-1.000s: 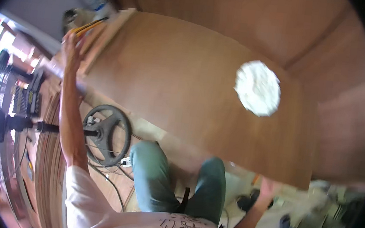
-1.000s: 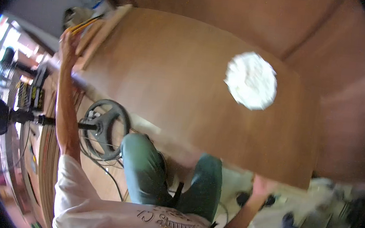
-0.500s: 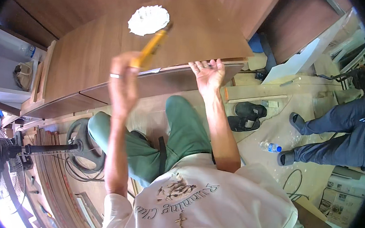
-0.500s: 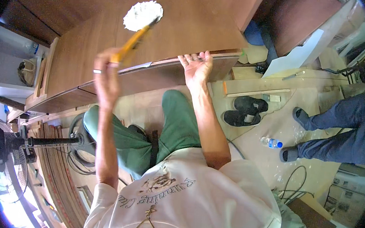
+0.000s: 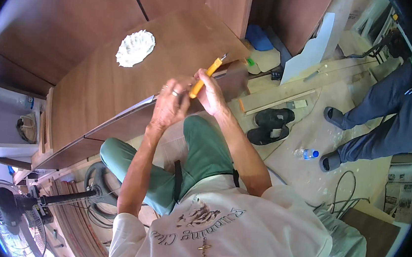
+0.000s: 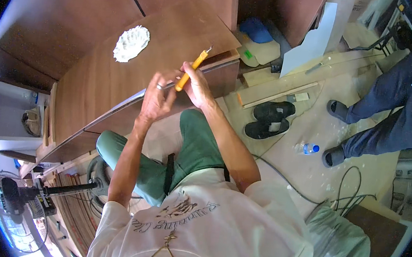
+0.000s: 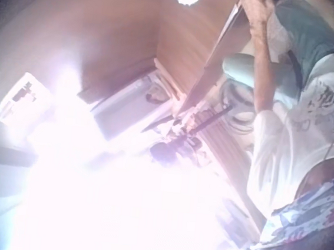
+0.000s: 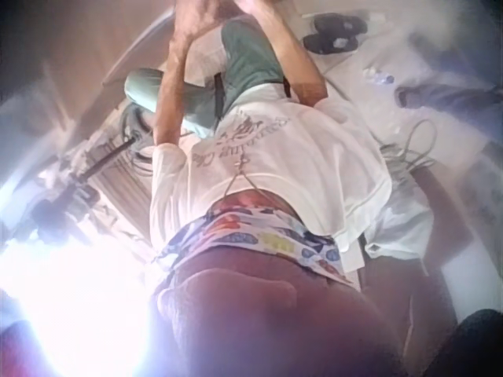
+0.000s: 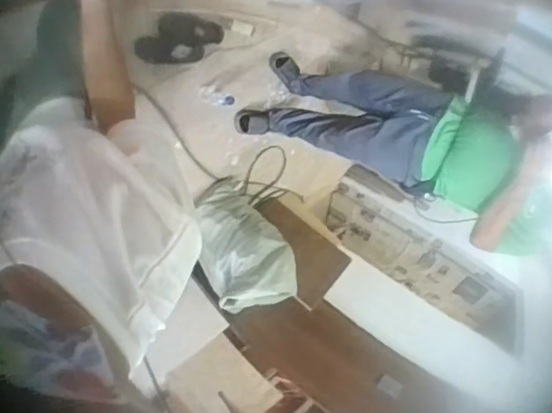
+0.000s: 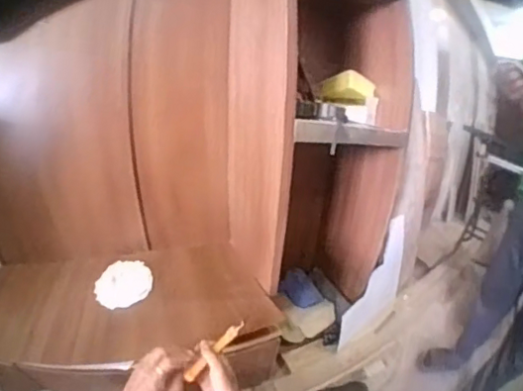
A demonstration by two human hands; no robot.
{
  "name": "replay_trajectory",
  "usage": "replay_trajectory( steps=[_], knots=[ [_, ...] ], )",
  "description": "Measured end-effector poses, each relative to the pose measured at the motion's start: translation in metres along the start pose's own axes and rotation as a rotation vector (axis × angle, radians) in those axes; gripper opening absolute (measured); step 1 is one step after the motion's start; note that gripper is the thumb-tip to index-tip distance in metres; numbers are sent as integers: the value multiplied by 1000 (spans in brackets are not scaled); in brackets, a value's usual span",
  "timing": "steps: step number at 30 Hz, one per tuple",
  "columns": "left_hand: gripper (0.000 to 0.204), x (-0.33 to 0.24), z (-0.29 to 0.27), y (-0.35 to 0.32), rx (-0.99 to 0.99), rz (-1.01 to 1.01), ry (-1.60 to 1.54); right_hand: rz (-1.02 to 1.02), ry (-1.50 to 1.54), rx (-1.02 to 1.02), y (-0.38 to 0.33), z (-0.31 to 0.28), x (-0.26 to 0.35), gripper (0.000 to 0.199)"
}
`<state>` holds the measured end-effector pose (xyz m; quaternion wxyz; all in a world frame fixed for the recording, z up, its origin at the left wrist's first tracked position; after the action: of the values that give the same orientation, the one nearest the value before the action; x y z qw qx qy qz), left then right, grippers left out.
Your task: The person applies a wood veneer sheet to the top of a cabinet, wipes the surface with a cloth, and then trims the excess veneer along the edge with a scraper tool.
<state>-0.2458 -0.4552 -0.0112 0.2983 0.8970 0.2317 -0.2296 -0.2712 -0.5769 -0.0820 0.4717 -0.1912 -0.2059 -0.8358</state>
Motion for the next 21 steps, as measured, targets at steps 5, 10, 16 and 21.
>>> replay_trajectory(
  steps=[5, 10, 16, 21],
  knots=[
    [58, 6, -3, 27, -18, -98, 300, 17, -114, -29, 1, -4, 1, 27],
    [52, 16, 15, 51, 124, 16, 483, -7, -266, 118, 11, -5, 12, 28],
    [30, 39, 9, 72, 192, -89, 638, -91, -513, -20, -5, -21, 38, 33],
    [22, 29, -28, 97, 1, -85, 452, -86, -727, -305, -62, -75, 64, 41]
  ],
)
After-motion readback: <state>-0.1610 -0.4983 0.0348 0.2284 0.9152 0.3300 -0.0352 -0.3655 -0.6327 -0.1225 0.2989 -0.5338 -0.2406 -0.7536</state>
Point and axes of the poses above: each hand's wrist, its own y-axis towards the middle knuckle, its own z-axis out of the palm, x = y × z, the point moved 6 cm from there along y, towards the middle knuckle, and after that the axes turned 11 degrees about -z, right-handed, at the moved point
